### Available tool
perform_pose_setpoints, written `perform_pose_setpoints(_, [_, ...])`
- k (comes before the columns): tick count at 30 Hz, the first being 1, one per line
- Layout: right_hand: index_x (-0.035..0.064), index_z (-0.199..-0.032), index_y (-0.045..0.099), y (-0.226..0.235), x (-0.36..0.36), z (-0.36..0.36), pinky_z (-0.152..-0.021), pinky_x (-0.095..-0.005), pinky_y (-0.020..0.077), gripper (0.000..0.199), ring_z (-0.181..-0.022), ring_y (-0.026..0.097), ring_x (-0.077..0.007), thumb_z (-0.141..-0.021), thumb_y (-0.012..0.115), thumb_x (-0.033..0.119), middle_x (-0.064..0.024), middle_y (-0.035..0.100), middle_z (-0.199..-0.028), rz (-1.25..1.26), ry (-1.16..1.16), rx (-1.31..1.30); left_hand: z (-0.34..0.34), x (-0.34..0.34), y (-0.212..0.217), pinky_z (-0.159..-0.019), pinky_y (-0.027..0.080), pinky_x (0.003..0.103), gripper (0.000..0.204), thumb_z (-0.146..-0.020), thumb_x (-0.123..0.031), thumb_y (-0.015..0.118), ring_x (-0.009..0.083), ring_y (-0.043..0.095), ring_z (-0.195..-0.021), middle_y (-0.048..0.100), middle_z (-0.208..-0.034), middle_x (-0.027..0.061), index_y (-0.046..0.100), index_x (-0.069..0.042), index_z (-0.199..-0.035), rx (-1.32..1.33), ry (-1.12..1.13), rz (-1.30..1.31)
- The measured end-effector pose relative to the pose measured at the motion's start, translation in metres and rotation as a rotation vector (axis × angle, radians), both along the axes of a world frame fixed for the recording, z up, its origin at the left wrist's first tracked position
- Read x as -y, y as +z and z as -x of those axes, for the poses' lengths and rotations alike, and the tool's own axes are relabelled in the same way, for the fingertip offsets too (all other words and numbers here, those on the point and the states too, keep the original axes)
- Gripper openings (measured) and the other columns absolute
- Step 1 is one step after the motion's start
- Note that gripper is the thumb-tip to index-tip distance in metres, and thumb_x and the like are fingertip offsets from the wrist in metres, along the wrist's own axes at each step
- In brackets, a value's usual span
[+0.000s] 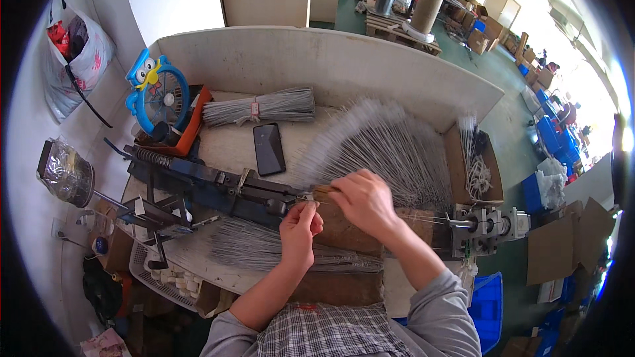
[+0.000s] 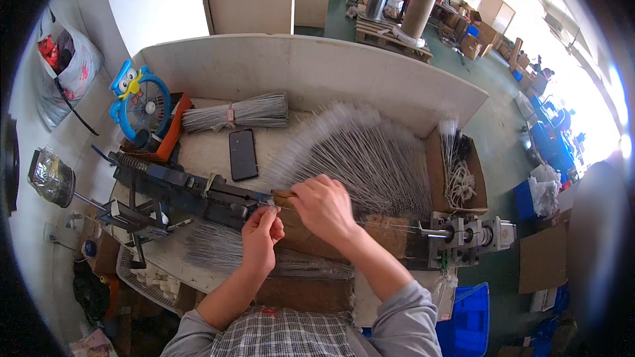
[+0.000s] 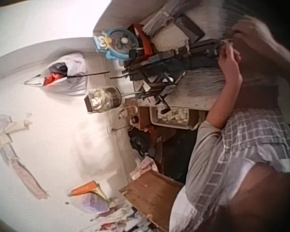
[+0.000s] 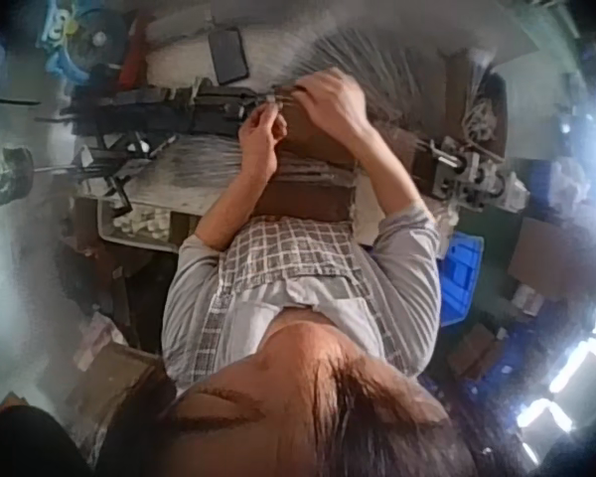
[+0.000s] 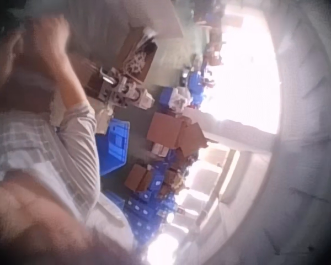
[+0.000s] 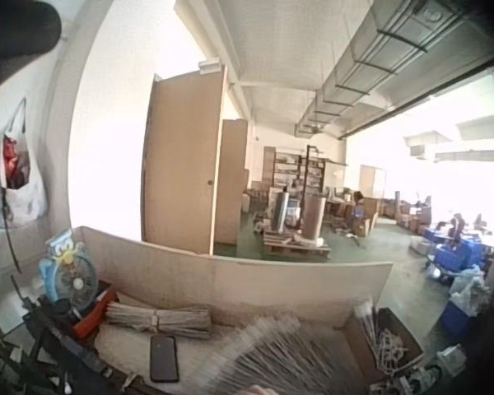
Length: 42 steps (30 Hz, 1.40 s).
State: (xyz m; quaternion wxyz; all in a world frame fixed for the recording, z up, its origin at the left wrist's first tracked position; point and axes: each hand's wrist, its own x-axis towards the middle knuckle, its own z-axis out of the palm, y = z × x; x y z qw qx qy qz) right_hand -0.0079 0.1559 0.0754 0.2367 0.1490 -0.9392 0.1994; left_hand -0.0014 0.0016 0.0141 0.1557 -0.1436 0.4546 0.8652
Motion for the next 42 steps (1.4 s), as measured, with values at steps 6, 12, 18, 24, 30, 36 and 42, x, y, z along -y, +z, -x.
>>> perform_pose_setpoints(6, [0.0053, -0.091, 0.070, -0.012, 0.006, 0.003, -0.071, -0.0362, 0.0505, 0.019, -0.081, 0.061, -0.0260, -0.078, 0.071, 0.019, -0.0076, 0.067, -0.082, 0.164, 0.069, 0.228, -0.001, 0.006, 0.000, -0.052, 0.040, 0.022, 0.012, -0.092, -0.017, 0.063, 0.0066, 0.050, -0.056, 0.056, -0.065, -0.0013, 0.062, -0.006, -0.087, 0.005, -0.056, -0.017])
perform_pose_setpoints(12, [0.0045, -0.091, 0.071, -0.010, 0.006, 0.007, -0.065, -0.0332, 0.0507, 0.019, -0.073, 0.063, -0.0224, -0.080, 0.071, 0.020, -0.0090, 0.068, -0.081, 0.341, 0.050, 0.426, -0.002, 0.007, -0.008, -0.054, 0.042, 0.021, 0.021, -0.096, -0.023, 0.058, 0.0086, 0.055, -0.059, 0.059, -0.067, 0.0017, 0.062, -0.004, -0.086, -0.087, -0.050, 0.043])
perform_pose_setpoints(18, [0.0067, -0.089, 0.070, -0.013, 0.004, 0.004, -0.071, -0.0385, 0.0491, 0.023, -0.084, 0.062, -0.0275, -0.079, 0.069, 0.027, -0.0083, 0.067, -0.082, 0.431, 0.011, 0.532, 0.003, 0.004, 0.003, -0.068, 0.047, 0.027, 0.041, -0.101, -0.040, 0.043, 0.0138, 0.062, -0.073, 0.065, -0.082, 0.0053, 0.061, -0.004, -0.096, -0.003, -0.103, 0.026])
perform_pose_setpoints(24, [0.0087, -0.093, 0.069, -0.021, 0.033, -0.003, -0.077, -0.0386, 0.0449, 0.029, -0.088, 0.059, -0.0235, -0.071, 0.074, 0.027, -0.0034, 0.066, -0.087, 0.074, -0.012, 0.068, 0.001, -0.006, -0.007, -0.090, 0.041, 0.031, 0.036, -0.100, -0.041, 0.043, 0.0151, 0.058, -0.093, 0.062, -0.098, 0.0035, 0.055, -0.008, -0.105, 0.021, 0.093, -0.189])
perform_pose_setpoints(30, [0.0094, -0.096, 0.069, -0.023, 0.034, -0.006, -0.079, -0.0363, 0.0431, 0.030, -0.089, 0.059, -0.0215, -0.070, 0.074, 0.023, -0.0005, 0.065, -0.094, 0.033, -0.062, -0.122, -0.005, -0.004, -0.007, -0.088, 0.043, 0.031, 0.019, -0.097, -0.026, 0.051, 0.0134, 0.057, -0.091, 0.060, -0.096, 0.0004, 0.058, -0.009, -0.100, 0.026, 0.116, -0.313])
perform_pose_setpoints(36, [0.0152, -0.100, 0.069, -0.022, 0.029, -0.011, -0.082, -0.0372, 0.0430, 0.028, -0.093, 0.058, -0.0211, -0.073, 0.071, 0.019, 0.0001, 0.062, -0.096, -0.030, 0.007, -0.126, -0.005, -0.008, -0.006, -0.085, 0.047, 0.030, 0.011, -0.093, -0.013, 0.056, 0.0111, 0.058, -0.089, 0.061, -0.096, 0.0009, 0.059, -0.006, -0.101, -0.017, 0.127, -0.305])
perform_pose_setpoints(42, [0.0156, -0.100, 0.071, -0.022, 0.027, -0.012, -0.083, -0.0390, 0.0436, 0.029, -0.094, 0.059, -0.0233, -0.071, 0.073, 0.017, -0.0016, 0.064, -0.097, -0.043, 0.055, -0.082, -0.004, -0.006, -0.016, -0.082, 0.048, 0.029, 0.013, -0.093, -0.009, 0.056, 0.0104, 0.059, -0.089, 0.063, -0.099, 0.0024, 0.060, -0.004, -0.104, -0.035, 0.144, -0.287])
